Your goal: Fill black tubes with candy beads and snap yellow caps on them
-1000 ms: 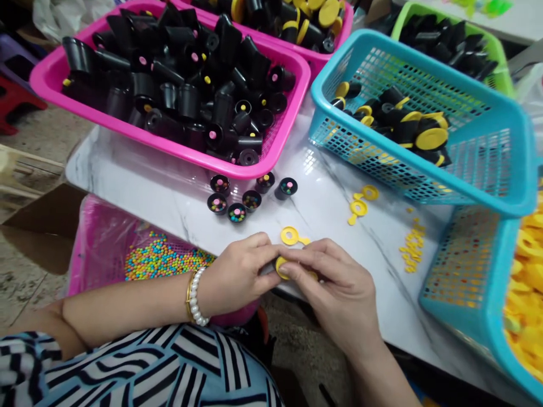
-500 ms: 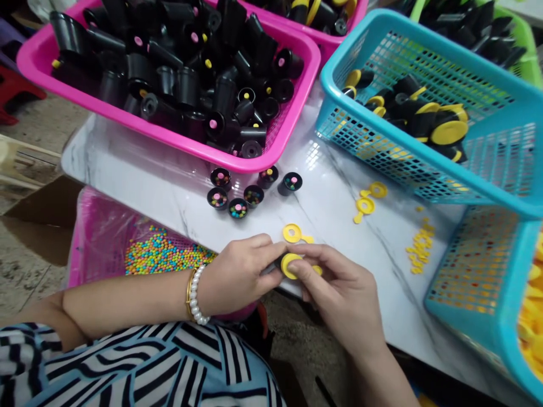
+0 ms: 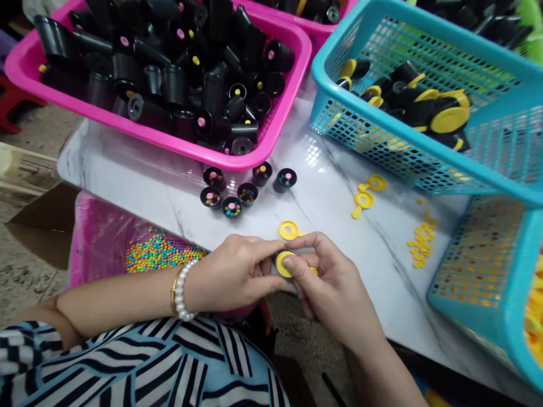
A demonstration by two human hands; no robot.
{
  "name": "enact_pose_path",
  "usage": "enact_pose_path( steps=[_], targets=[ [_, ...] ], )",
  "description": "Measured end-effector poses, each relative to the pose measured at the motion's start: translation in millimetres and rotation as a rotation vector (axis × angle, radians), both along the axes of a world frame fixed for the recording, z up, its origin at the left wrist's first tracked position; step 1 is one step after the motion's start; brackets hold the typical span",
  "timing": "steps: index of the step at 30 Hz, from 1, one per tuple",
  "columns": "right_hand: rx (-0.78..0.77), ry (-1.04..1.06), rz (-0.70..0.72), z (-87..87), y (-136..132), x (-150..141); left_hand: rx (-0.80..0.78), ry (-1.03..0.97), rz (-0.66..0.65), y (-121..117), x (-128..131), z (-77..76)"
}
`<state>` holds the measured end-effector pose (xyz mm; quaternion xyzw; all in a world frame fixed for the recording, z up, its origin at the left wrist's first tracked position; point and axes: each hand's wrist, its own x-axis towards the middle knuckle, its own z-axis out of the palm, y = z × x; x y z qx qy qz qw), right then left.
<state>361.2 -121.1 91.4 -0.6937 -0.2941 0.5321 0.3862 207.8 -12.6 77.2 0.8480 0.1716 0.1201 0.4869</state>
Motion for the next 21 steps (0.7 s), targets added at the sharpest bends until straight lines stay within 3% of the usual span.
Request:
enact_pose_path(
  steps=[5, 12, 16, 21],
  targets=[
    [0.065, 0.060, 0.022, -2.2, -6.8, 9.0, 0.154, 0.041, 0.009, -4.2, 1.1, -7.9],
    [0.042, 0.062, 0.104, -2.3, -6.9, 13.3, 0.160, 0.018, 0.006, -6.7, -1.1, -9.2],
    [0.003, -0.085, 0.104, 2.9, -5.1, 9.6, 0.174, 0.095, -0.020, -7.6, 0.8, -7.1],
    [0.019, -0.221, -0.006, 8.2, -8.5, -1.3, 0.192, 0.137, -0.032, -7.3, 1.8, -8.7]
  ],
)
